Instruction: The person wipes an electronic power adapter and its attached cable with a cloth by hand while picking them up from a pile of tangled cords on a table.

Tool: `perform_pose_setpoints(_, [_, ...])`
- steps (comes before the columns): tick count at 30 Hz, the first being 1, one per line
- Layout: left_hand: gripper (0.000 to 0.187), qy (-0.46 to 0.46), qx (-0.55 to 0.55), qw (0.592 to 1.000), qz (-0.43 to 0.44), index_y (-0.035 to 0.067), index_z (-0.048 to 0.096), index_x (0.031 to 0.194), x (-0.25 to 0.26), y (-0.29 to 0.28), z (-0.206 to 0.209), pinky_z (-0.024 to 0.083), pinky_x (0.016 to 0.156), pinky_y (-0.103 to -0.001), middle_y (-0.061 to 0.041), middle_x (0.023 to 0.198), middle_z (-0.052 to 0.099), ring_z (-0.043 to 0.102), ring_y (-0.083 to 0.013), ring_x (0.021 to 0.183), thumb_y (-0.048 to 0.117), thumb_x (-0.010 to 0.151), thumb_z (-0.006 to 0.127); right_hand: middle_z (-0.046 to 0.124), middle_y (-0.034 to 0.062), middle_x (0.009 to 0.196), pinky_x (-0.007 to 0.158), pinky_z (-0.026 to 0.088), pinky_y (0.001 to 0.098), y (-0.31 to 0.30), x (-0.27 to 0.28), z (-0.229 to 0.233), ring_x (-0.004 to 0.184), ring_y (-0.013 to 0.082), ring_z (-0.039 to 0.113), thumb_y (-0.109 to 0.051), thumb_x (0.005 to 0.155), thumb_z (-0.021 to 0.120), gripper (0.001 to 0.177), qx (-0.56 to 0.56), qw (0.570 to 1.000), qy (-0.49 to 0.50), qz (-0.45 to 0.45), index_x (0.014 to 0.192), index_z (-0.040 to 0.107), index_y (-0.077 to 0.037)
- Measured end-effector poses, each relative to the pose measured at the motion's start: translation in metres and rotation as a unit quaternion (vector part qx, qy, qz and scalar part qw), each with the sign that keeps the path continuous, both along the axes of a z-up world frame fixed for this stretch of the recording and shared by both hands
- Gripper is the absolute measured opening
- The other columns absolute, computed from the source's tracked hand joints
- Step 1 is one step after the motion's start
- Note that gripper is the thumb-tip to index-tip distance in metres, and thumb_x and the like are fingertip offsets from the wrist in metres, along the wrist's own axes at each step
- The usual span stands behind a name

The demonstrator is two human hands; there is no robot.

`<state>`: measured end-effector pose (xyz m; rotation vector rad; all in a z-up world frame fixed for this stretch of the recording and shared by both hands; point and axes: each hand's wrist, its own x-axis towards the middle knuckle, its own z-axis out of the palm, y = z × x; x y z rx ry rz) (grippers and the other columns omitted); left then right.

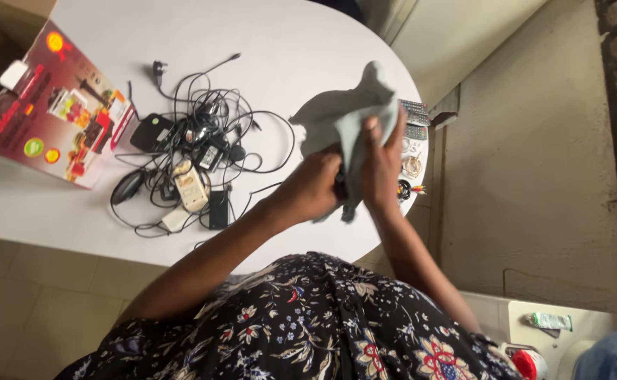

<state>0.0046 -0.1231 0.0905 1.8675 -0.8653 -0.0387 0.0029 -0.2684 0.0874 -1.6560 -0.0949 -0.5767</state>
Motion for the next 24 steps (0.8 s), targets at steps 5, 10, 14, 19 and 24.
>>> perform_pose_setpoints(5, [0.035, 0.021, -0.002, 1.000, -0.007, -0.005, 0.065, 0.105, 0.004, 0.004, -0.010, 0.060, 0.073, -0.040, -0.020, 0.098, 0.074, 0.076, -0.0322, 0.086, 0.004, 0.074, 0.078, 0.053, 0.0108, 0.141, 0.114, 0.042, 0.0337, -0.012, -0.018, -0.027, 0.130, 0.0180, 0.051, -0.025, 0.115, 0.055, 0.049, -0.011, 1.000, -0.017, 0.010, 0.156, 0.040, -0.002])
perform_pose_setpoints(10, [0.024, 0.049, 0.182, 0.982, -0.026, 0.000, 0.073, 0.093, 0.007, 0.017, -0.036, 0.058, 0.071, -0.044, -0.020, 0.083, 0.074, 0.074, -0.0348, 0.078, -0.006, 0.071, 0.066, 0.061, 0.0009, 0.113, 0.087, 0.047, 0.0211, -0.027, -0.036, -0.056, 0.098, 0.0049, 0.054, -0.022, 0.108, 0.056, 0.043, 0.179, 0.983, 0.033, 0.020, 0.146, 0.047, -0.006])
perform_pose_setpoints(14, [0.030, 0.058, 0.201, 0.976, -0.053, 0.003, 0.072, 0.097, -0.006, 0.024, -0.040, 0.059, 0.073, -0.042, -0.018, 0.083, 0.075, 0.076, -0.0320, 0.077, -0.008, 0.070, 0.063, 0.061, 0.0019, 0.106, 0.081, 0.047, 0.0242, -0.035, -0.037, -0.056, 0.093, 0.0068, 0.054, -0.021, 0.115, 0.058, 0.025, 0.289, 0.951, 0.103, 0.047, 0.127, 0.061, 0.001])
perform_pose_setpoints(19, [0.047, 0.058, 0.101, 0.990, -0.073, 0.008, 0.071, 0.118, -0.022, 0.031, -0.021, 0.061, 0.079, -0.036, -0.018, 0.100, 0.077, 0.077, -0.0269, 0.087, -0.002, 0.073, 0.078, 0.071, 0.0063, 0.102, 0.080, 0.057, 0.0316, -0.038, -0.039, -0.037, 0.088, 0.0150, 0.068, -0.029, 0.104, 0.056, 0.029, 0.404, 0.877, 0.232, 0.118, 0.120, 0.063, -0.006])
perform_pose_setpoints(24, [0.096, 0.286, 0.031, 0.955, -0.072, 0.014, 0.043, 0.151, -0.024, 0.023, -0.022, 0.065, 0.077, -0.033, -0.008, 0.134, 0.068, 0.074, -0.0141, 0.088, -0.002, 0.069, 0.089, 0.070, 0.0083, 0.105, 0.082, 0.057, 0.0361, -0.053, -0.017, -0.055, 0.090, 0.0200, 0.068, -0.034, 0.111, 0.060, 0.034, 0.466, 0.847, 0.210, 0.144, 0.128, 0.064, -0.004])
